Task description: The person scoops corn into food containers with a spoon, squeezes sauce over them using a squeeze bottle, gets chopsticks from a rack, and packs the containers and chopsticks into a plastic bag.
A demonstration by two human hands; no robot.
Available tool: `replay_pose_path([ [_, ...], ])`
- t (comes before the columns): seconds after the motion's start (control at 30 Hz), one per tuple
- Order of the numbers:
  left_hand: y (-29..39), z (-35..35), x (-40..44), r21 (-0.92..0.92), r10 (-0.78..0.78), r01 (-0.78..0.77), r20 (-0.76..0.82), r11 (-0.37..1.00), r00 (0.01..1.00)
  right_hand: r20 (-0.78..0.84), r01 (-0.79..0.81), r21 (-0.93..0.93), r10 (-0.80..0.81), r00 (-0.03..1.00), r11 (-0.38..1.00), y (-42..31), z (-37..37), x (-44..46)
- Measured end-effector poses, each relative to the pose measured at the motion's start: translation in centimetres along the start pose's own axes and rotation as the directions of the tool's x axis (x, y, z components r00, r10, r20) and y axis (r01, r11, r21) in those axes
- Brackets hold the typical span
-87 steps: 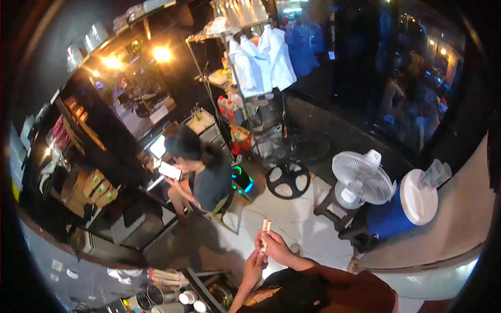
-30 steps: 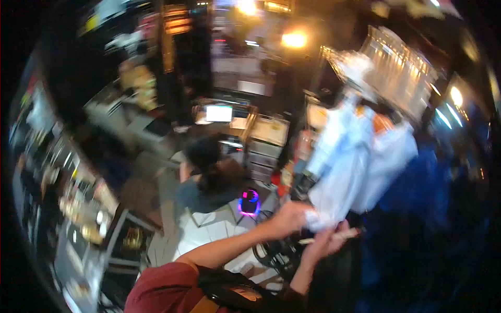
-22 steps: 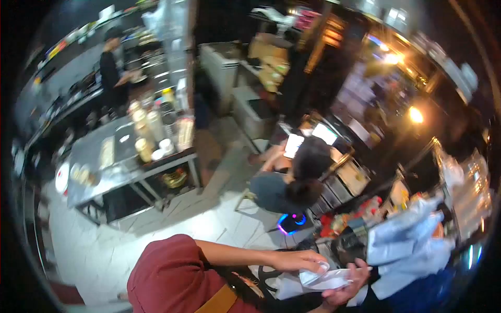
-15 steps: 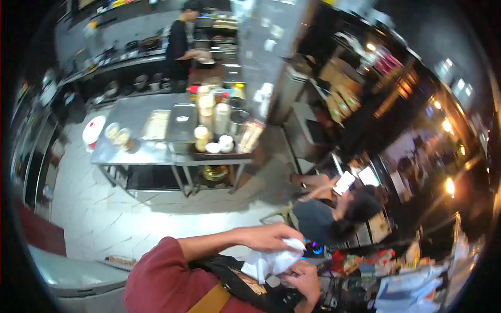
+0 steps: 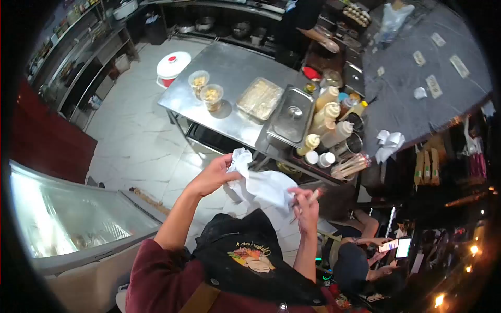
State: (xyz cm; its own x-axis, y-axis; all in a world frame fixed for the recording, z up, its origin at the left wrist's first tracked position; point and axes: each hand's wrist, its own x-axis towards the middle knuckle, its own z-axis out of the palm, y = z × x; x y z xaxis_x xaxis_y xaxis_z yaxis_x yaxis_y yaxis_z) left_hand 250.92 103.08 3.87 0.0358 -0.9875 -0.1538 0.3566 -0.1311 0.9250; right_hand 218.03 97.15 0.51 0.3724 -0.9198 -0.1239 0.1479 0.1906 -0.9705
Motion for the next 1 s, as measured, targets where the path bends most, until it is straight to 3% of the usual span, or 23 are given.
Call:
replay_pose_path([
  [0.07, 0.0, -1.3, 0.6, 0.097, -0.022, 0.03, -0.085, 0.995, 0.996, 0.205, 0.148, -0.147, -0.116, 0.972, 0.978, 0.8, 2.5, 4.3],
  [0.1, -0.2, -1.1, 0.9, 0.092, 0.039, -0.021, -0.198, 0.996, 0.98, 0.279, 0.148, -0.247, -0.076, 0.957, 0.958, 0.6, 3.9, 6.1],
  [0.17, -0.4, -2.1, 1.3, 0.389, 0.089, 0.064, -0.362, 0.919, 0.928, 0.413, 0.186, -0.432, 0.01, 0.91, 0.882, -1.2, 7.7, 8.6],
  [0.2, -0.4, -2.3, 1.7, 0.518, 0.131, 0.127, -0.432, 0.846, 0.892, 0.48, 0.292, -0.466, -0.039, 0.876, 0.835, 0.1, 8.4, 10.2],
  [0.27, -0.3, -1.5, 2.4, 0.392, 0.227, 0.026, -0.585, 0.92, 0.778, 0.621, 0.507, -0.493, -0.122, 0.774, 0.707, 2.3, 9.6, 13.7],
  [0.3, 0.1, -1.6, 2.9, 0.394, 0.239, 0.028, -0.613, 0.919, 0.753, 0.631, 0.324, -0.594, 0.177, 0.756, 0.736, 2.1, 10.0, 15.2],
  [0.37, 1.9, -1.7, 3.0, 0.402, 0.17, 0.138, -0.64, 0.905, 0.749, 0.737, 0.288, -0.328, 0.052, 0.674, 0.9, 5.4, 10.2, 18.7],
  [0.4, 2.0, -2.1, 3.3, 0.35, 0.174, 0.106, -0.679, 0.931, 0.713, 0.771, 0.244, -0.183, -0.015, 0.636, 0.952, 6.8, 10.6, 20.0],
  [0.43, 1.8, -2.5, 3.4, 0.296, 0.17, 0.074, -0.717, 0.952, 0.676, 0.766, 0.02, -0.169, 0.118, 0.632, 0.985, 8.9, 10.0, 21.9],
  [0.47, 1.7, -3.0, 3.4, 0.243, 0.161, 0.041, -0.751, 0.969, 0.641, 0.747, -0.206, -0.153, 0.249, 0.616, 0.967, 8.9, 10.4, 23.3],
  [0.5, 1.9, -3.8, 3.0, 0.138, -0.006, 0.165, -0.748, 0.977, 0.664, 0.717, -0.458, -0.04, 0.345, 0.605, 0.888, 8.8, 10.4, 24.3],
  [0.53, 2.2, -4.0, 2.7, -0.009, -0.079, 0.111, -0.762, 0.994, 0.643, 0.691, -0.669, 0.084, 0.441, 0.572, 0.738, 6.4, 11.7, 25.2],
  [0.57, 2.5, -3.8, 2.6, -0.15, -0.148, 0.051, -0.76, 0.987, 0.633, 0.736, -0.737, 0.108, 0.444, 0.511, 0.667, 6.5, 11.9, 26.7],
  [0.6, 3.0, -3.8, 2.6, -0.284, -0.211, -0.013, -0.744, 0.959, 0.633, 0.695, -0.672, 0.158, 0.402, 0.596, 0.723, -0.4, 13.7, 25.3],
  [0.63, 3.7, -4.0, 2.4, -0.406, -0.271, -0.072, -0.721, 0.911, 0.638, 0.667, -0.711, 0.08, 0.493, 0.559, 0.698, 0.7, 14.3, 26.7],
  [0.73, 0.6, -5.4, 1.9, -0.17, 0.05, -0.219, -0.671, 0.961, 0.74, 0.633, -0.804, 0.014, 0.618, 0.467, 0.594, -0.4, 17.0, 28.7],
  [0.77, 1.6, -4.9, 3.1, -0.124, 0.011, -0.155, -0.744, 0.98, 0.668, 0.748, -0.803, 0.217, 0.433, 0.502, 0.555, 3.5, 17.2, 29.4],
  [0.8, 3.0, -4.2, 4.9, -0.078, -0.011, -0.08, -0.78, 0.994, 0.626, 0.801, -0.801, 0.199, 0.377, 0.465, 0.565, 11.0, 15.4, 31.3],
  [0.87, 1.5, -6.2, 5.9, -0.183, -0.221, 0.124, -0.799, 0.975, 0.559, 0.89, -0.858, 0.397, 0.091, 0.446, 0.325, 9.6, 14.5, 29.8],
  [0.9, 2.8, -5.3, 7.3, -0.127, -0.249, 0.249, -0.793, 0.96, 0.557, 0.83, -0.812, 0.512, 0.083, 0.552, 0.281, 10.3, 14.9, 28.6],
  [0.93, 0.0, -9.1, 8.0, -0.045, -0.211, 0.284, -0.781, 0.958, 0.588, 0.811, -0.766, 0.547, 0.013, 0.585, 0.337, 12.5, 15.0, 28.8],
  [0.97, -1.9, -10.3, 9.9, 0.08, -0.063, 0.171, -0.715, 0.982, 0.697, 0.787, -0.714, 0.585, -0.056, 0.615, 0.385, 14.6, 14.9, 28.7],
  [1.0, -2.8, -11.3, 11.0, 0.169, 0.086, 0.03, -0.643, 0.985, 0.761, 0.799, -0.743, 0.587, -0.085, 0.595, 0.322, 15.3, 14.6, 29.1],
])
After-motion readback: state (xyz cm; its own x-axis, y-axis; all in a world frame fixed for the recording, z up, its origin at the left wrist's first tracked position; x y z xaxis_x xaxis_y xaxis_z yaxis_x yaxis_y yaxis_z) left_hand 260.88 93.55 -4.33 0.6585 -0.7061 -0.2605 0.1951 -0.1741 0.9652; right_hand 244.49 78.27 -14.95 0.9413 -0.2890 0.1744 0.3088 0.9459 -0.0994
